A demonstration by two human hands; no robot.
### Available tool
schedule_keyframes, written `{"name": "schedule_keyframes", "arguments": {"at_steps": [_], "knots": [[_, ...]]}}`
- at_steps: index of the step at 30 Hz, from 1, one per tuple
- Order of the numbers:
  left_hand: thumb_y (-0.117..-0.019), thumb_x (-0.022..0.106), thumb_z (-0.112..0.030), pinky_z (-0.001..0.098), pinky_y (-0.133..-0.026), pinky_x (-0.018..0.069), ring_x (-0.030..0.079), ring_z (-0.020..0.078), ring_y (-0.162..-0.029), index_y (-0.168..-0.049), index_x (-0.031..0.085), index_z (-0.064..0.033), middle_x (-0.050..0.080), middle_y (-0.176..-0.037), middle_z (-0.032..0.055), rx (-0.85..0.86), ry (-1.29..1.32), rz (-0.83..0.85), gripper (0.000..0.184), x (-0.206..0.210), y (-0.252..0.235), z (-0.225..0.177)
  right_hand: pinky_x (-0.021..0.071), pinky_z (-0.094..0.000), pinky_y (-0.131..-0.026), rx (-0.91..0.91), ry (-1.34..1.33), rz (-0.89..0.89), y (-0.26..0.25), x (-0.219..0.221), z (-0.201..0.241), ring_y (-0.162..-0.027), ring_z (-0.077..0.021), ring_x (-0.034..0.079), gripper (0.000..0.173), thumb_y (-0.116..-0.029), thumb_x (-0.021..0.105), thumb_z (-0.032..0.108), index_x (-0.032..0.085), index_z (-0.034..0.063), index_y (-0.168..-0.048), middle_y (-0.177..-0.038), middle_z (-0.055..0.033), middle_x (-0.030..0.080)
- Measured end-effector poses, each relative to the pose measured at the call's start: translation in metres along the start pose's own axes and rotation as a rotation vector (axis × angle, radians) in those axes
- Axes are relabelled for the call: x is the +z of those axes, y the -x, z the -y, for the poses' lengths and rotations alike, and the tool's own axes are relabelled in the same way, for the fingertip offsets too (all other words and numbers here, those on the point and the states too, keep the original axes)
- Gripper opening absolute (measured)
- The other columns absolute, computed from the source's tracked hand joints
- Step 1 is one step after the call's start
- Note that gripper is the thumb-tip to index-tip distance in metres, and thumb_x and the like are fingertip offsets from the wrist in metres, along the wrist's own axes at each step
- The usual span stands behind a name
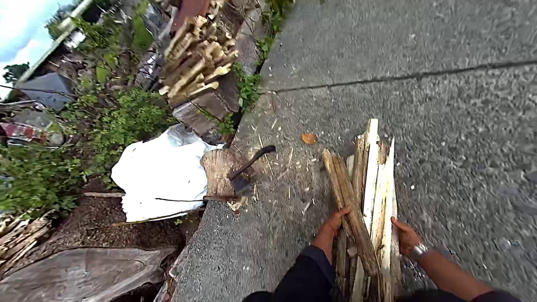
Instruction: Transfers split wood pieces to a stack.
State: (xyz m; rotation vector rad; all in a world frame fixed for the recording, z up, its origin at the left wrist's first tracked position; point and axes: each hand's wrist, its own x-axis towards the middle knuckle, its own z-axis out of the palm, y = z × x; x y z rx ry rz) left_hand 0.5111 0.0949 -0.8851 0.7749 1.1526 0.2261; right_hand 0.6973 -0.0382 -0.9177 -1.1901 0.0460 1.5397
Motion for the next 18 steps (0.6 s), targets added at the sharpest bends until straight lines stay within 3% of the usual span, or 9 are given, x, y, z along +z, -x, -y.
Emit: {"name": "schedule_keyframes", "arguments": {"at_steps": [2,3,6,8,9,11,14,18], "knots": [[-0.1079,0.048,-0.039,0.0445,-0.097,0.0554,0.067,0.0239,-0.108,-0.146,0.046,-0.0013,0.067,-0.123,0.0193,-0.077,-0.022,0.012,0.054,0.003,0.013,0.001,0.0623,-0.0342,-0.079,0.013,0.033,0.007,0.017,-0.005,-0.007,-0.091,-0.0101,0.071,0.047,-0.1022,0.042,0.039,0.047,0.0087,-0.137,-0.103,-0.0028,0.072],[-0.1083,0.047,-0.038,0.0442,-0.097,0.0555,0.067,0.0237,-0.108,-0.146,0.046,-0.0011,0.067,-0.122,0.0191,-0.105,-0.017,0.041,0.053,0.002,0.016,0.006,0.0621,-0.0349,-0.081,0.025,0.017,0.024,0.024,-0.008,-0.011,-0.093,-0.0111,0.071,0.051,-0.101,0.045,0.042,0.045,0.0081,-0.139,-0.105,-0.0036,0.071],[-0.1055,0.05,-0.03,0.0413,-0.095,0.0564,0.068,0.0211,-0.103,-0.144,0.044,0.0018,0.068,-0.117,0.0183,-0.079,0.0,0.108,0.05,0.007,0.01,0.012,0.0632,-0.0369,-0.082,0.021,-0.09,0.028,0.027,-0.015,-0.02,-0.094,-0.0139,0.073,0.084,-0.0746,0.076,0.058,0.047,0.0086,-0.136,-0.104,-0.0045,0.073],[-0.103,0.055,-0.025,0.039,-0.095,0.0566,0.069,0.0198,-0.103,-0.144,0.043,0.004,0.068,-0.117,0.0183,-0.05,-0.009,0.139,0.052,0.014,0.012,0.015,0.0636,-0.0379,-0.083,0.002,-0.122,0.015,0.035,-0.025,-0.029,-0.095,-0.0146,0.074,0.104,-0.0603,0.085,0.071,0.05,0.0094,-0.136,-0.105,-0.004,0.075],[-0.1015,0.057,-0.023,0.0381,-0.095,0.0568,0.069,0.0192,-0.102,-0.145,0.041,0.0048,0.068,-0.116,0.0183,-0.037,-0.015,0.157,0.054,0.019,0.013,0.015,0.0637,-0.0371,-0.083,-0.01,-0.111,-0.001,0.04,-0.028,-0.031,-0.095,-0.0135,0.074,0.107,-0.0587,0.084,0.075,0.05,0.0095,-0.136,-0.105,-0.0032,0.075],[-0.1009,0.059,-0.021,0.0368,-0.096,0.0563,0.068,0.0182,-0.104,-0.147,0.038,0.0045,0.067,-0.119,0.0183,-0.03,-0.035,0.212,0.057,0.029,0.014,0.01,0.0633,-0.0357,-0.084,-0.05,-0.09,-0.025,0.051,-0.034,-0.028,-0.097,-0.0121,0.073,0.105,-0.0637,0.079,0.077,0.047,0.0093,-0.137,-0.106,-0.0021,0.074],[-0.1006,0.063,-0.023,0.0369,-0.1,0.0543,0.067,0.0192,-0.11,-0.152,0.035,0.0023,0.064,-0.127,0.0208,-0.05,-0.086,0.273,0.064,0.049,0.013,-0.006,0.0628,-0.0395,-0.089,-0.134,-0.13,-0.036,0.069,-0.041,-0.015,-0.103,-0.0157,0.073,0.107,-0.0603,0.083,0.077,0.05,0.0116,-0.138,-0.112,-0.0038,0.074],[-0.0982,0.068,-0.023,0.0384,-0.103,0.0534,0.066,0.0208,-0.113,-0.151,0.038,0.0025,0.065,-0.128,0.0223,0.005,-0.161,0.403,0.066,0.082,0.02,-0.045,0.0624,-0.0395,-0.09,-0.277,-0.102,-0.072,0.102,-0.035,0.022,-0.105,-0.0148,0.072,0.102,-0.0627,0.08,0.078,0.052,0.0144,-0.137,-0.114,-0.0016,0.074]]}}
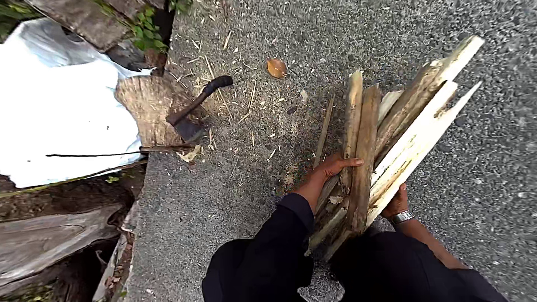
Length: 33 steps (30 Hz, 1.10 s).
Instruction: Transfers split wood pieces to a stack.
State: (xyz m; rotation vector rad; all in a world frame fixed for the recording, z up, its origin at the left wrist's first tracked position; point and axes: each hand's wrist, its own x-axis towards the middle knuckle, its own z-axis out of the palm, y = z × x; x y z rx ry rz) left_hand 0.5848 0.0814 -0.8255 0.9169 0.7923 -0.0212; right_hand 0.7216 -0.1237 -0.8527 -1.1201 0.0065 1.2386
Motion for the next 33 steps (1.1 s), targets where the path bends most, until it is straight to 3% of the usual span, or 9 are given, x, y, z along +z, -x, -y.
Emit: {"name": "schedule_keyframes", "arguments": {"at_steps": [5,8,15,18,23,25,28,33], "knots": [[-0.091,0.072,-0.011,0.0358,-0.095,0.0564,0.068,0.0184,-0.104,-0.15,0.036,0.0014,0.066,-0.122,0.0197,0.087,0.05,0.136,0.07,0.041,0.05,-0.073,0.0607,-0.0338,-0.094,-0.099,0.05,0.1,0.056,0.033,0.075,-0.108,-0.0087,0.071,0.075,-0.0715,0.074,0.077,0.066,0.0246,-0.125,-0.114,0.0064,0.076],[-0.0871,0.078,-0.012,0.0397,-0.097,0.0569,0.068,0.0221,-0.107,-0.152,0.033,0.0006,0.066,-0.124,0.0219,0.113,0.077,0.161,0.08,0.058,0.086,-0.105,0.059,-0.0313,-0.098,-0.11,0.052,0.17,0.098,0.069,0.118,-0.112,-0.0062,0.07,0.065,-0.0758,0.074,0.07,0.07,0.0267,-0.124,-0.116,0.0081,0.076],[-0.0791,0.083,-0.025,0.0371,-0.102,0.055,0.067,0.0191,-0.112,-0.149,0.035,0.0065,0.065,-0.126,0.0212,0.217,0.13,0.112,0.091,0.086,0.242,-0.18,0.0579,-0.0231,-0.096,-0.122,0.213,0.145,0.228,0.192,0.199,-0.11,0.0016,0.068,0.055,-0.079,0.07,0.071,0.07,0.0336,-0.12,-0.115,0.0154,0.075],[-0.0757,0.084,-0.029,0.0378,-0.101,0.0546,0.067,0.0192,-0.11,-0.147,0.035,0.0108,0.065,-0.124,0.0219,0.313,0.227,0.05,0.096,0.088,0.328,-0.21,0.0556,-0.0175,-0.096,-0.143,0.358,0.21,0.281,0.266,0.23,-0.11,0.0076,0.066,0.047,-0.084,0.064,0.072,0.068,0.0409,-0.12,-0.115,0.0218,0.074],[-0.0782,0.082,-0.019,0.0368,-0.1,0.0544,0.066,0.0172,-0.109,-0.148,0.034,0.0094,0.064,-0.124,0.0201,0.423,0.378,-0.129,0.089,0.079,0.491,-0.255,0.0558,-0.0168,-0.095,-0.023,0.362,0.515,0.35,0.392,0.267,-0.108,0.0083,0.067,0.045,-0.0853,0.067,0.066,0.069,0.0425,-0.123,-0.117,0.022,0.074],[-0.0811,0.079,-0.016,0.0354,-0.098,0.0548,0.066,0.0149,-0.106,-0.145,0.037,0.0095,0.065,-0.121,0.018,0.524,0.405,-0.237,0.081,0.067,0.561,-0.269,0.055,-0.0198,-0.099,0.038,0.358,0.65,0.372,0.45,0.27,-0.112,0.0058,0.066,0.046,-0.0854,0.068,0.065,0.068,0.041,-0.125,-0.12,0.0204,0.073],[-0.0818,0.078,-0.023,0.0353,-0.095,0.0558,0.067,0.0138,-0.101,-0.144,0.039,0.008,0.066,-0.118,0.0157,0.605,0.429,-0.401,0.079,0.049,0.674,-0.286,0.0559,-0.0234,-0.1,0.134,0.368,0.767,0.411,0.53,0.26,-0.113,0.0032,0.067,0.047,-0.0846,0.068,0.067,0.068,0.0404,-0.123,-0.119,0.0185,0.074],[-0.0904,0.068,-0.028,0.0354,-0.09,0.0566,0.066,0.0124,-0.095,-0.146,0.038,0.0041,0.066,-0.113,0.0119,0.593,0.48,-0.662,0.071,0.023,0.87,-0.287,0.0635,-0.0316,-0.085,0.291,0.441,0.84,0.51,0.665,0.207,-0.097,-0.0056,0.074,0.065,-0.0735,0.075,0.074,0.068,0.0301,-0.12,-0.106,0.0093,0.077]]}}
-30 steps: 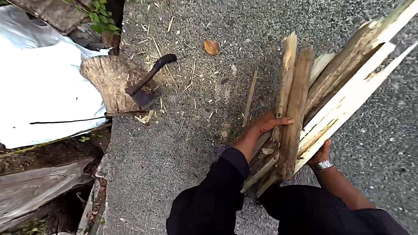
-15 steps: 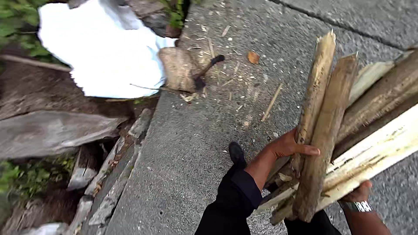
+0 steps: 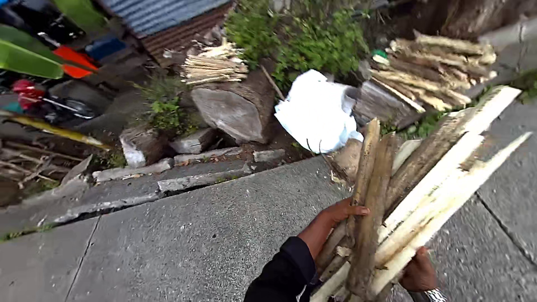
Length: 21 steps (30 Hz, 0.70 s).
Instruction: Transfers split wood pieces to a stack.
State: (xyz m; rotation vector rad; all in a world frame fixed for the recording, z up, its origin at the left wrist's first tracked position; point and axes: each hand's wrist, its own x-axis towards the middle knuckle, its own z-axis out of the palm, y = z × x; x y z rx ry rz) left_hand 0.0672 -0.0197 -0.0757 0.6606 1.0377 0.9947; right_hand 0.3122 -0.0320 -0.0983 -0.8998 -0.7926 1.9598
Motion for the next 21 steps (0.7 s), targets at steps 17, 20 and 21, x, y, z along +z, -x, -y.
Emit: {"name": "schedule_keyframes", "arguments": {"at_steps": [17,20,21], "knots": [[-0.053,0.089,-0.071,0.0344,-0.074,0.0641,0.076,0.0147,-0.08,-0.116,0.064,-0.0124,0.077,-0.09,0.005,0.307,0.419,-0.871,0.089,-0.214,0.393,-0.046,0.0616,-0.0406,-0.093,0.671,0.25,0.574,0.004,0.402,-0.122,-0.108,-0.0212,0.072,0.109,-0.0685,0.087,0.061,0.039,0.004,-0.148,-0.122,-0.0137,0.07],[-0.0723,0.075,-0.064,0.0291,-0.072,0.0629,0.073,0.0084,-0.079,-0.117,0.059,-0.0107,0.076,-0.087,0.0008,0.372,0.414,-1.148,0.072,-0.221,0.423,-0.053,0.0592,-0.0426,-0.097,0.784,0.318,0.754,-0.017,0.453,-0.141,-0.113,-0.0227,0.069,0.096,-0.0787,0.083,0.047,0.036,0.0047,-0.151,-0.128,-0.0151,0.066],[-0.0784,0.07,-0.062,0.0269,-0.071,0.0623,0.072,0.006,-0.078,-0.117,0.057,-0.0103,0.075,-0.086,-0.0012,0.392,0.388,-1.227,0.066,-0.226,0.428,-0.058,0.0591,-0.0434,-0.098,0.813,0.321,0.818,-0.028,0.47,-0.15,-0.113,-0.0234,0.069,0.096,-0.0784,0.084,0.043,0.035,0.0049,-0.151,-0.128,-0.0153,0.066]]}}
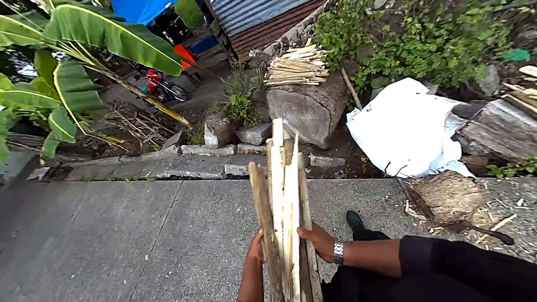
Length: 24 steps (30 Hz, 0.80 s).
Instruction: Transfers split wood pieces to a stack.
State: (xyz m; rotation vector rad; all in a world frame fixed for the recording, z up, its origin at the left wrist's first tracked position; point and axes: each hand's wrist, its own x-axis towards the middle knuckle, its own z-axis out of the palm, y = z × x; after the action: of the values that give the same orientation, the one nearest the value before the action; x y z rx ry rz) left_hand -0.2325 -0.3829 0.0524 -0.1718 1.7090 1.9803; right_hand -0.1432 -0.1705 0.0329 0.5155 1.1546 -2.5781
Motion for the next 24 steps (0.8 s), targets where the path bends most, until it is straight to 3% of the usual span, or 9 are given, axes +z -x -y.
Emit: {"name": "schedule_keyframes", "arguments": {"at_steps": [1,4,5,11,16,17,24], "knots": [[-0.0746,0.077,-0.065,0.026,-0.07,0.0627,0.073,0.0055,-0.077,-0.113,0.061,-0.0111,0.076,-0.084,-0.0017,0.052,0.011,-0.068,0.068,-0.004,-0.003,-0.006,0.0592,-0.044,-0.098,0.021,0.01,0.065,-0.018,0.003,0.007,-0.113,-0.024,0.069,0.095,-0.0779,0.085,0.04,0.035,0.0049,-0.151,-0.127,-0.0155,0.066],[-0.0596,0.08,-0.079,0.0229,-0.07,0.0623,0.073,0.0019,-0.078,-0.107,0.064,-0.0152,0.076,-0.084,-0.006,0.193,-0.01,-0.192,0.081,-0.006,-0.023,-0.025,0.0583,-0.0446,-0.1,0.064,0.041,0.25,-0.073,0.007,0.04,-0.114,-0.0239,0.069,0.09,-0.08,0.085,0.029,0.035,0.0046,-0.151,-0.128,-0.0155,0.066],[-0.059,0.079,-0.08,0.022,-0.071,0.0622,0.073,0.001,-0.078,-0.104,0.066,-0.018,0.077,-0.085,-0.0072,0.248,-0.001,-0.218,0.077,-0.007,-0.029,-0.031,0.0585,-0.0443,-0.1,0.084,0.045,0.299,-0.089,0.011,0.05,-0.114,-0.0237,0.069,0.089,-0.0801,0.086,0.025,0.036,0.0047,-0.15,-0.128,-0.0153,0.067],[-0.0784,0.071,-0.069,0.0203,-0.078,0.0614,0.073,-0.0019,-0.086,-0.103,0.074,-0.0301,0.079,-0.094,-0.0105,0.426,0.073,-0.212,0.046,-0.033,-0.08,-0.066,0.0583,-0.0438,-0.1,0.19,0.118,0.413,-0.175,0.049,0.103,-0.115,-0.0232,0.069,0.089,-0.0786,0.087,0.018,0.036,0.0067,-0.15,-0.129,-0.0147,0.066],[-0.0766,0.068,-0.078,0.015,-0.079,0.0587,0.07,-0.0076,-0.088,-0.11,0.06,-0.0214,0.075,-0.092,-0.017,0.416,-0.093,-0.385,0.066,-0.084,-0.147,-0.092,0.0569,-0.0434,-0.103,0.268,0.178,0.378,-0.266,0.085,0.11,-0.119,-0.0228,0.066,0.094,-0.0791,0.088,0.018,0.033,0.0081,-0.154,-0.134,-0.0152,0.063],[-0.0752,0.069,-0.078,0.0148,-0.078,0.0583,0.07,-0.0078,-0.086,-0.107,0.063,-0.0229,0.075,-0.091,-0.0172,0.415,-0.096,-0.391,0.063,-0.099,-0.163,-0.096,0.0567,-0.0433,-0.103,0.268,0.174,0.375,-0.287,0.093,0.106,-0.12,-0.0229,0.066,0.094,-0.0792,0.088,0.018,0.032,0.0079,-0.154,-0.134,-0.0155,0.063],[-0.0862,0.057,-0.074,0.014,-0.088,0.0556,0.068,-0.0106,-0.098,-0.108,0.071,-0.037,0.076,-0.103,-0.0202,0.481,-0.17,-0.13,0.045,-0.206,-0.299,-0.17,0.0565,-0.0411,-0.104,0.185,0.127,0.319,-0.428,0.162,0.121,-0.12,-0.021,0.066,0.099,-0.076,0.091,0.017,0.031,0.0082,-0.154,-0.135,-0.0154,0.062]]}}
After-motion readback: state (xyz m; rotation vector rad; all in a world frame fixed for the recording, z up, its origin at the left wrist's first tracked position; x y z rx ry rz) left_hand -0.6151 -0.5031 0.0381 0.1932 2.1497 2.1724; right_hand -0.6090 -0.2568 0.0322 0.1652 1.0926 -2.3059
